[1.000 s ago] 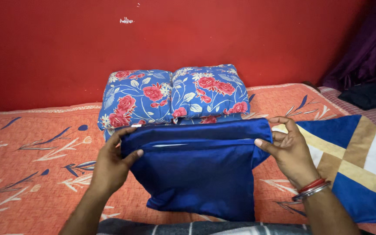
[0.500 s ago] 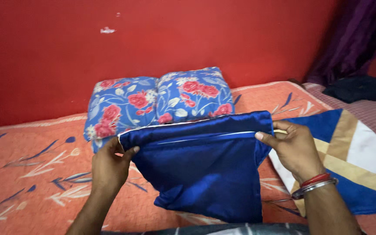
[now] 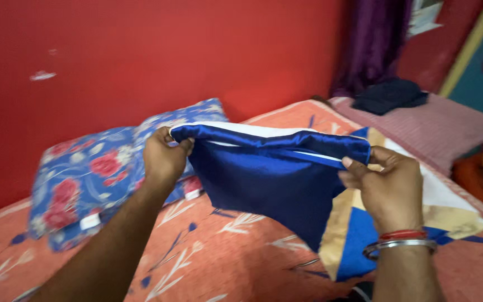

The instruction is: The person inserts a floral-patterned pillow insert into a blue pillowcase with a white zipper. They manipulate the fabric to align the corners and smooth the surface, then zip the case closed. The person repeats this process with a second pillow insert and a second pillowcase featuring a blue and white cross design.

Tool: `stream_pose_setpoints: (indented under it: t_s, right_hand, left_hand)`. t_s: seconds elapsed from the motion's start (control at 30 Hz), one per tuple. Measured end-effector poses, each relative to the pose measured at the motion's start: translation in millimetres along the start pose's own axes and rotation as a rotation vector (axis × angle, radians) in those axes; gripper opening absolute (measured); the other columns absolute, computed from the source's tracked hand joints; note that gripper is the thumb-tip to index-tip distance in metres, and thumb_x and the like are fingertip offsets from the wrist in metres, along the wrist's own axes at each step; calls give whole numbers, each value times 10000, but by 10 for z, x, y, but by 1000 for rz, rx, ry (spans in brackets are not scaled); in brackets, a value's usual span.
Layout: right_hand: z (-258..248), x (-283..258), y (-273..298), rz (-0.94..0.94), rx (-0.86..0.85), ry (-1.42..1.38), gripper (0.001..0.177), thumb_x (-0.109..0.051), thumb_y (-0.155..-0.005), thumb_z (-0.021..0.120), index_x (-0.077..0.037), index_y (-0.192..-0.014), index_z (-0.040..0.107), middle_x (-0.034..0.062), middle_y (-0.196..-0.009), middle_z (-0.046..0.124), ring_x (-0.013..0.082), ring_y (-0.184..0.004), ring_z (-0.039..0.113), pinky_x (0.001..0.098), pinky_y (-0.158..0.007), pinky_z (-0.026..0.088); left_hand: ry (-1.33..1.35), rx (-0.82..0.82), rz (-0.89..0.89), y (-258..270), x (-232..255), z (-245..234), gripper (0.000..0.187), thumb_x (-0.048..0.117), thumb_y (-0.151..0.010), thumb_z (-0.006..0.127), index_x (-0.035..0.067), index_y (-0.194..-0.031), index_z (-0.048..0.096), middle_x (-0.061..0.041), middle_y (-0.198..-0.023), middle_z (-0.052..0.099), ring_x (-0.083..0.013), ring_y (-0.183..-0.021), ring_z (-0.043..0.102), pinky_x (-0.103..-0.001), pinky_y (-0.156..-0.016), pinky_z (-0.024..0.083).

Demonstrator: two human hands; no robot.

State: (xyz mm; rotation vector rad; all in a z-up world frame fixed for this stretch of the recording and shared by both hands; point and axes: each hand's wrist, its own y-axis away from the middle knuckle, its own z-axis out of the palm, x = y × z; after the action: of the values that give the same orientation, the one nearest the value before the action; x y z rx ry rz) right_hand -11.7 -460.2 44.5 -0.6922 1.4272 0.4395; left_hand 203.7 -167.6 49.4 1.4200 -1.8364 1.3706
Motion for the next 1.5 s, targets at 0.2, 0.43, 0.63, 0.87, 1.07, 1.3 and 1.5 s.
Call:
stream_pose_setpoints:
  t_s: [0.2, 0.43, 0.63, 0.87, 1.07, 1.3, 1.5]
  right_hand:
    - [-382, 138, -156, -482, 386, -23, 262, 154, -881, 693, 54, -1121, 722, 109, -1062, 732, 159, -965, 694, 270, -891, 565]
    - [-899, 87, -110, -636, 510, -214, 207, -21, -973, 616, -74, -1162, 681, 63, -1172, 679, 150, -1056, 684, 267, -963, 589]
    - [-1332, 225, -92, -295, -142, 560, 348, 51, -779, 610, -14, -1076, 779, 137, -1080, 739, 231, -900, 719, 347, -749, 542]
    - [-663, 401, -123, 411, -785, 597, 443, -416, -862, 765, -118, -1190, 770, 121, -979, 856, 296, -803, 785, 439, -721, 622]
    - [-740, 1199, -628, 310, -76, 711, 597, -461, -814, 753, -60, -1253, 700, 188, -1030, 794, 315, -971, 758, 425, -889, 576]
    - [-1256, 2223, -738, 502, 428, 831, 851, -489, -747, 864, 52, -1330, 559, 345, -1246, 602, 485, -1098, 622, 531, -944, 507]
    - [-1303, 2580, -853, 365, 428, 272, 464, -223, -803, 835, 83, -1132, 720, 198, -1077, 754, 283, -945, 676, 409, -855, 522]
  left_hand:
    - [636, -166, 78, -680, 229, 1333, 119, -21, -873, 677, 44, -965, 717, -18, -860, 716, -103, -777, 674, -245, -686, 566]
    - [1289, -370, 188, -959, 941, 2659, 205, -144, -914, 556, -28, -1060, 641, -130, -989, 732, -183, -882, 710, -301, -787, 603]
    - [991, -472, -125, -710, -221, 3184, 238, -16, -952, 516, 47, -1127, 665, -103, -1085, 714, -172, -963, 705, -296, -838, 600]
    - [582, -660, -963, 151, -1749, 3128, 334, 424, -1049, 498, 123, -1106, 630, -33, -982, 627, -210, -868, 598, -428, -831, 514]
    - [319, -758, -897, 907, -1550, 2694, 342, 390, -978, 613, 122, -1187, 658, -45, -1056, 687, -208, -935, 631, -455, -878, 516]
    - [370, -750, -848, 1297, -1108, 2396, 444, 300, -936, 709, 126, -1312, 551, -58, -1183, 683, -219, -1021, 680, -440, -897, 576]
    - [595, -612, -734, 1426, -847, 2401, 593, 101, -923, 656, 194, -1445, 391, -65, -1286, 647, -214, -1110, 664, -432, -875, 581]
